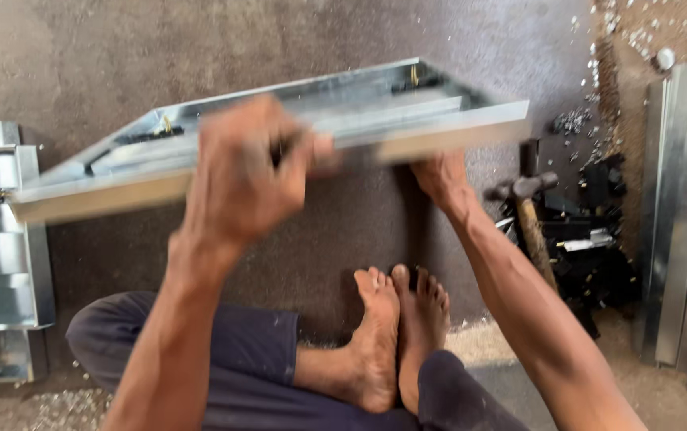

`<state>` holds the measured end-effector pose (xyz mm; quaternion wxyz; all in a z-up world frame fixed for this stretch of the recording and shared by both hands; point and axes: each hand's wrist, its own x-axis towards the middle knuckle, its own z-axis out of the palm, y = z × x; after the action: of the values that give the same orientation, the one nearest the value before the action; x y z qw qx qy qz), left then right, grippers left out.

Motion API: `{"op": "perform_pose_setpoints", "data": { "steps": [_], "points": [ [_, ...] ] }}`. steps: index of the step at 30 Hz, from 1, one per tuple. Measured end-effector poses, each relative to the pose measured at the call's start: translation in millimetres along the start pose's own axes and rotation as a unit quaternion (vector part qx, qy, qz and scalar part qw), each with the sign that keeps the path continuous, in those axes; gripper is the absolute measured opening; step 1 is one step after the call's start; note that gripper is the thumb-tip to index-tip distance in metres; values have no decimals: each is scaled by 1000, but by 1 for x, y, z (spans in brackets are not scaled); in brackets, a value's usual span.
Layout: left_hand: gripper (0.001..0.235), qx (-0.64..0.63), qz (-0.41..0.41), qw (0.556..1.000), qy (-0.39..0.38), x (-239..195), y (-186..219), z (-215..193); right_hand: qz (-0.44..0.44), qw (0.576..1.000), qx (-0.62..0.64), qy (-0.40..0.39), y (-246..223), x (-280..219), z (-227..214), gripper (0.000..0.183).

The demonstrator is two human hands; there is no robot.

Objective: The person assembles metal boxes on a floor by hand and using a hammer. The person positions black hinges and small components onto the metal trays and hammers them into place, occasionally stacking the completed trays to the side.

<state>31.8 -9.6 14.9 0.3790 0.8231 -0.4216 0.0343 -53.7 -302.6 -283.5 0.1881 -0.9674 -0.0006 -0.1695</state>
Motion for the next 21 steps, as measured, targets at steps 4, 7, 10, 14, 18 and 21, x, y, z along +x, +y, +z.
{"op": "perform_pose_setpoints", "data": {
  "steps": [4,7,10,14,18,21],
  "points": [
    [26,-10,-132,989,-62,-6,7,14,192,944,257,-70,-15,-11,-48,12],
    [29,-51,-224,966,-119,-68,24,60,159,969,187,12,-23,-66,-110,56],
    [20,-97,-175,979,-25,-128,22,114,165,985,-53,-3,-13,-111,-162,26],
    [10,-137,-160,977,-6,-167,7,154,254,963,-83,-12,-21,-150,-207,37],
    [14,-111,-168,978,-46,-165,-7,163,303,948,-96,-2,-26,-183,-194,43],
    [22,-91,-207,969,-95,-168,-10,166,290,940,-176,31,-15,-217,-166,44]
  ]
}}
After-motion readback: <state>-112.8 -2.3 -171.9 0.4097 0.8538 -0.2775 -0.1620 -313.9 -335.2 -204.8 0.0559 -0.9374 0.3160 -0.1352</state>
